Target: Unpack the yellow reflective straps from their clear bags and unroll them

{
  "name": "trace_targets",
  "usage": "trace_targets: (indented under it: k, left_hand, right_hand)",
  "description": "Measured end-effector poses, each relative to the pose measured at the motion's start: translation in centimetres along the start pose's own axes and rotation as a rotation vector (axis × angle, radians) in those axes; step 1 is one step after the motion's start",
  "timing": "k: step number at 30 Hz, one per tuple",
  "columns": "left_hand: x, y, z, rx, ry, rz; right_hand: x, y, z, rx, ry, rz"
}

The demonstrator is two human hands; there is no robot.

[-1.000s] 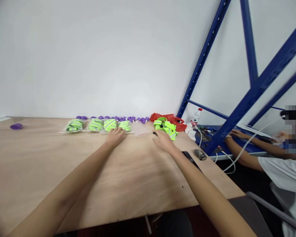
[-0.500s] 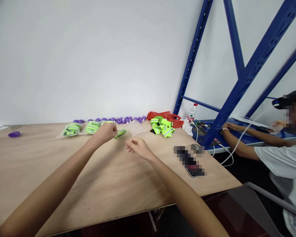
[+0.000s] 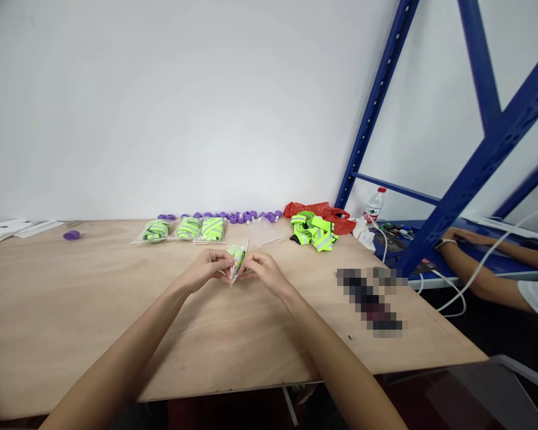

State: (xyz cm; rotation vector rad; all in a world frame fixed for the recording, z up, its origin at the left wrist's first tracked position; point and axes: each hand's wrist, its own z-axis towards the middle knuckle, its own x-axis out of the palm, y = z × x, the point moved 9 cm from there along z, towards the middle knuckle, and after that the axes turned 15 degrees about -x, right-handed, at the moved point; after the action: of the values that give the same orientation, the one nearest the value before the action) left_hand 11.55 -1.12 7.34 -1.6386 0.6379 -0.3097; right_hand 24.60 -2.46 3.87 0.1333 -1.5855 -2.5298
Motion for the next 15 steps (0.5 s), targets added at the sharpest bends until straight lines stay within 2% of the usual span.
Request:
trace_targets:
  k: [3, 5, 6, 10, 12, 15]
  left_hand:
    - [-1.9, -0.7, -0.5, 0.095, -0.171, -0.008]
    - [-2.2, -1.3, -1.0, 0.163, -0.25, 0.022]
    - [-2.0, -1.6, -1.2, 0.194, -0.271, 0.045]
    - [0.7, -2.0, -1.8, 0.293, -0.285, 0.146]
    - [2.3, -1.9, -1.9, 0.328, -0.273, 0.221]
    - [4.0, -1.3, -1.4, 0.334, -0.232, 0.366]
  right_hand:
    - [-2.2, 0.2, -0.3, -0.06, -0.142, -0.11]
    - [-3.0, 1.1, -0.4, -0.132, -0.203, -0.221]
    - [-2.9, 1.8, -0.4, -0.189, -0.191, -0.309]
    - [-0.5, 4.6, -0.6, -0.429, 0.032, -0.74]
    - [0.0, 4.1, -0.7, -0.389, 0.139, -0.838]
    - [-0.3, 1.5, -1.1, -0.187, 0.28, -0.922]
